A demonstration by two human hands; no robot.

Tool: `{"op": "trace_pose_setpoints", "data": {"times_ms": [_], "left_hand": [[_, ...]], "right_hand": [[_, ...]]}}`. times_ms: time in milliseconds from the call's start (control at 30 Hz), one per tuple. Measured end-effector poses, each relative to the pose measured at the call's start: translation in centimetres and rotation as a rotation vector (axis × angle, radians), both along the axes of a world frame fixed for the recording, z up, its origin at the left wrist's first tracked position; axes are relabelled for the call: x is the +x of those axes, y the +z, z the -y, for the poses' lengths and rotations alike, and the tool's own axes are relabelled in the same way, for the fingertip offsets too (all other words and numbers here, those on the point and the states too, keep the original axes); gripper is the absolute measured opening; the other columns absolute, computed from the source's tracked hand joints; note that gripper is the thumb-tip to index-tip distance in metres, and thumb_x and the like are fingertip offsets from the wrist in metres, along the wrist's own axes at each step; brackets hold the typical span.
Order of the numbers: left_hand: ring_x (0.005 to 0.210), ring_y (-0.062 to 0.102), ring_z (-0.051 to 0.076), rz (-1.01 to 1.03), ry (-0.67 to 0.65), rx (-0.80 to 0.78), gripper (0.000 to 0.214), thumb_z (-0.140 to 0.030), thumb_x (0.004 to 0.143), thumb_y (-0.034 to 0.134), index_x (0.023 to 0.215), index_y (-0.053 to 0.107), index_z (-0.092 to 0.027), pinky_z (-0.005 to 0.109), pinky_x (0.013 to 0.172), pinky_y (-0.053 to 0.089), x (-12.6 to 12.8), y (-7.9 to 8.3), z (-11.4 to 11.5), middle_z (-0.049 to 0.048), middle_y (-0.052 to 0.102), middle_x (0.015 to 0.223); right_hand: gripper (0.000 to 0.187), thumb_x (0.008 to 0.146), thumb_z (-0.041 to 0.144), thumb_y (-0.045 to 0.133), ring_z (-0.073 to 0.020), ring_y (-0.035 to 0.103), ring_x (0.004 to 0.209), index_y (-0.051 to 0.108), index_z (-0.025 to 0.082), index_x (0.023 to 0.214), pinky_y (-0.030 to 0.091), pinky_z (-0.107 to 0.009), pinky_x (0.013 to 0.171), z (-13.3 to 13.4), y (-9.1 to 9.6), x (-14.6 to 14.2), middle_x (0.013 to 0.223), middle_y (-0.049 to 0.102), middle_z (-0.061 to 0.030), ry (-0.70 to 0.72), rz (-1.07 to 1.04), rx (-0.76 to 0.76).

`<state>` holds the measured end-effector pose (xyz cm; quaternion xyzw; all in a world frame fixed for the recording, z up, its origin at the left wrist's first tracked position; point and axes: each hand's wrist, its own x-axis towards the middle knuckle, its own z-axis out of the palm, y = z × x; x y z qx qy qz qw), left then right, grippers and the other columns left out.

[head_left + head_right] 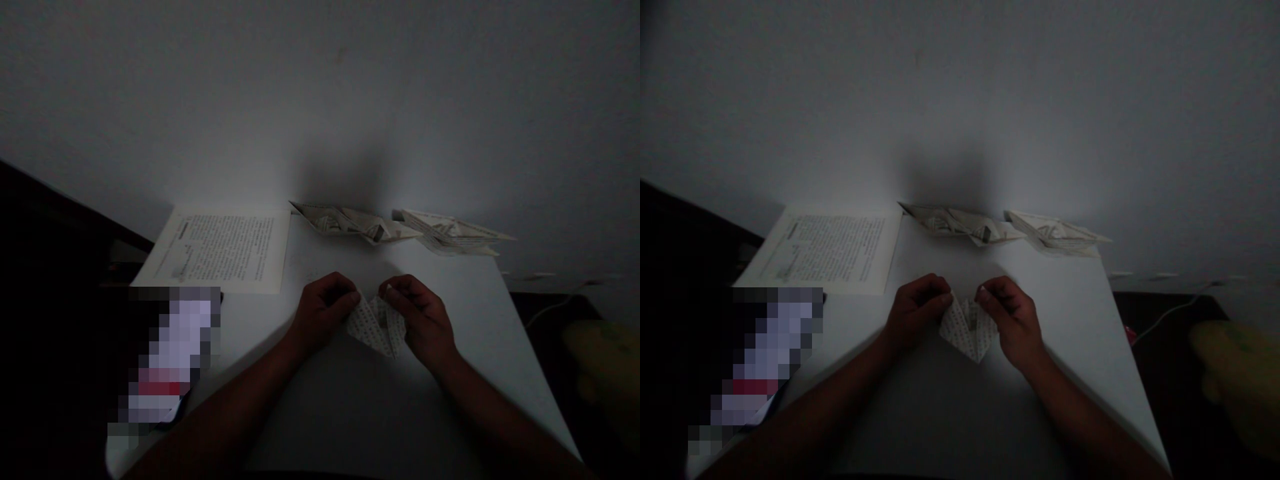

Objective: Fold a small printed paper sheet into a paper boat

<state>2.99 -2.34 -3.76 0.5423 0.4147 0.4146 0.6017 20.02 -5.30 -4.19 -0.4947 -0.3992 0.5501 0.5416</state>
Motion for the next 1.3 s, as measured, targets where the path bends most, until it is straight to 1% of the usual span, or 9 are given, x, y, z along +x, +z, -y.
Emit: {"op": "trace_pose_setpoints", "data": {"times_ms": [167, 300, 433, 533, 667, 833, 1033, 1133, 1300], "left_hand": [[0.049, 0.041, 0.007, -0.009, 0.041, -0.014, 0.018, -0.031, 0.073, 0.064, 0.070, 0.054, -0.016, 0.020, 0.048, 0.033, 0.1, 0.0, 0.0, -0.0060, 0.045, 0.056], [0.050, 0.041, 0.007, -0.029, 0.064, 0.012, 0.017, -0.029, 0.071, 0.064, 0.068, 0.054, -0.016, 0.020, 0.048, 0.034, 0.0, 0.1, 0.0, -0.0054, 0.046, 0.056], [0.050, 0.040, 0.007, -0.044, 0.046, 0.024, 0.015, -0.028, 0.072, 0.063, 0.068, 0.055, -0.016, 0.020, 0.048, 0.033, -0.1, 0.0, 0.1, -0.0054, 0.047, 0.055], [0.050, 0.040, 0.007, -0.054, 0.033, 0.045, 0.014, -0.027, 0.071, 0.062, 0.067, 0.055, -0.015, 0.021, 0.049, 0.033, -0.2, 0.1, 0.1, -0.0051, 0.047, 0.055], [0.052, 0.041, 0.008, -0.071, 0.011, 0.066, 0.014, -0.027, 0.069, 0.061, 0.064, 0.054, -0.015, 0.021, 0.051, 0.034, -0.3, 0.4, 0.1, -0.0044, 0.047, 0.056], [0.053, 0.042, 0.008, -0.089, -0.065, 0.106, 0.012, -0.024, 0.067, 0.060, 0.061, 0.054, -0.015, 0.021, 0.050, 0.034, -0.3, 0.8, 0.3, -0.0028, 0.049, 0.056], [0.051, 0.041, 0.008, -0.167, -0.178, 0.247, 0.008, -0.015, 0.064, 0.058, 0.056, 0.055, -0.014, 0.020, 0.048, 0.032, -0.3, 0.8, 0.6, -0.0024, 0.048, 0.053], [0.051, 0.043, 0.008, -0.149, -0.224, 0.289, 0.007, -0.013, 0.064, 0.059, 0.057, 0.057, -0.014, 0.021, 0.049, 0.033, -0.3, 0.7, 0.7, -0.0020, 0.050, 0.054], [0.049, 0.044, 0.007, -0.113, -0.301, 0.372, 0.011, -0.013, 0.067, 0.062, 0.057, 0.058, -0.014, 0.021, 0.049, 0.033, -0.3, 0.7, 0.9, -0.0014, 0.052, 0.055]], "right_hand": [[0.012, 0.081, 0.033, 0.066, -0.0118, 0.052, 0.061, 0.063, 0.021, 0.080, 0.041, -0.025, 0.056, 0.1, 0.1, 0.1, 0.072, 0.059, 0.0017, -0.064, -0.008, 0.009], [0.013, 0.080, 0.033, 0.067, -0.0125, 0.053, 0.062, 0.063, 0.021, 0.078, 0.041, -0.025, 0.057, 0.0, 0.3, 0.2, 0.072, 0.060, 0.0015, -0.147, -0.004, 0.025], [0.014, 0.079, 0.034, 0.067, -0.0132, 0.054, 0.061, 0.063, 0.021, 0.078, 0.043, -0.026, 0.058, -0.2, 0.2, 0.4, 0.069, 0.059, 0.0020, -0.248, -0.017, 0.017], [0.015, 0.079, 0.034, 0.067, -0.0118, 0.053, 0.057, 0.063, 0.020, 0.078, 0.041, -0.025, 0.055, -0.3, 0.1, 0.6, 0.066, 0.058, 0.0027, -0.316, -0.039, 0.015], [0.015, 0.078, 0.033, 0.068, -0.0114, 0.054, 0.054, 0.061, 0.020, 0.078, 0.042, -0.025, 0.052, -0.6, 0.1, 1.0, 0.068, 0.061, 0.0029, -0.391, -0.105, 0.054], [0.016, 0.076, 0.033, 0.070, -0.0120, 0.058, 0.055, 0.060, 0.019, 0.076, 0.045, -0.025, 0.052, -1.1, 0.1, 1.4, 0.068, 0.064, 0.0026, -0.502, -0.173, 0.090], [0.019, 0.074, 0.033, 0.071, -0.0121, 0.060, 0.057, 0.058, 0.020, 0.076, 0.048, -0.026, 0.053, -1.7, -0.1, 2.1, 0.069, 0.064, 0.0027, -0.601, -0.219, 0.141], [0.021, 0.075, 0.036, 0.070, -0.0117, 0.060, 0.055, 0.055, 0.021, 0.079, 0.048, -0.025, 0.050, -1.8, -0.1, 2.3, 0.070, 0.063, 0.0042, -0.623, -0.202, 0.138], [0.022, 0.079, 0.040, 0.066, -0.0101, 0.059, 0.047, 0.052, 0.022, 0.079, 0.044, -0.022, 0.041, -1.7, -0.2, 2.4, 0.067, 0.063, 0.0060, -0.647, -0.116, 0.126]]}}
